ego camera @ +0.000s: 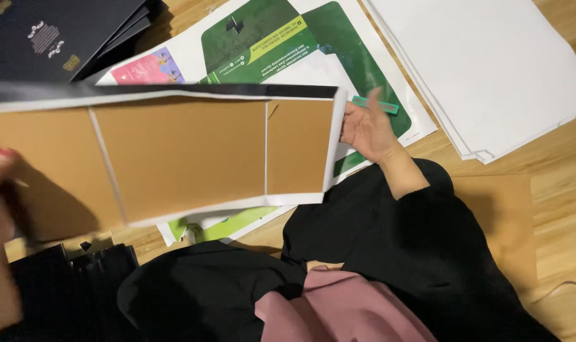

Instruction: Assembling book covers by aligning cardboard inserts onto printed sheets, pressing edges with a tool, and folding.

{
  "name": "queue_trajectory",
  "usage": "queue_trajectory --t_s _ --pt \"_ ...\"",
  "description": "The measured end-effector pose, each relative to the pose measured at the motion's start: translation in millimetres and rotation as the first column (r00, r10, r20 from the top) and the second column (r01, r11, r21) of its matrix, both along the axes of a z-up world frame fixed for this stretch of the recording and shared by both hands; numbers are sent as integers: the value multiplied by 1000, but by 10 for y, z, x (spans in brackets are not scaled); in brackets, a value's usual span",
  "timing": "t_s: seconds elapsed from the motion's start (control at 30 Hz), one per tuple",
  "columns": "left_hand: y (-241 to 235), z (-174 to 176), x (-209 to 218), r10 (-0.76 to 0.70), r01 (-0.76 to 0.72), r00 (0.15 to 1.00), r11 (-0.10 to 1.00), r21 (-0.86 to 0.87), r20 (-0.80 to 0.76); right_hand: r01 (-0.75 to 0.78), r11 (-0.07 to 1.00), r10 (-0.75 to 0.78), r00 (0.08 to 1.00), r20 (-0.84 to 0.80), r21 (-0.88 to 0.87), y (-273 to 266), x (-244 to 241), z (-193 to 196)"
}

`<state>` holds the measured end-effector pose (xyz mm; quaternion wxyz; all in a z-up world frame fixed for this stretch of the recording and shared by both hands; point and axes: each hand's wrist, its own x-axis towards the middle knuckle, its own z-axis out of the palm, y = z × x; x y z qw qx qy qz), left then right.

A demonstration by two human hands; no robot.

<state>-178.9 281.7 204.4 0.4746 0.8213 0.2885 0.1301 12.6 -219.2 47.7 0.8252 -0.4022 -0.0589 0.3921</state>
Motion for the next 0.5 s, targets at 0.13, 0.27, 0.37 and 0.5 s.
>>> queue_trajectory --t_s 0.13,0.27,0.37,0.5 --pt "111 -1186 -287 297 -328 937 929 -171 -186 5 951 58 979 194 -310 207 -24 -503" --pt "191 -1897 -452 279 -347 931 877 -333 -236 49 938 36 971 236 -344 406 12 -627" --pt "134 -2105 -481 380 -473 861 843 -258 -337 226 912 -123 947 296 -342 521 72 -733" --pt "-281 -2283 -315 203 -21 946 816 578 -252 623 461 368 514 775 -632 541 63 -542"
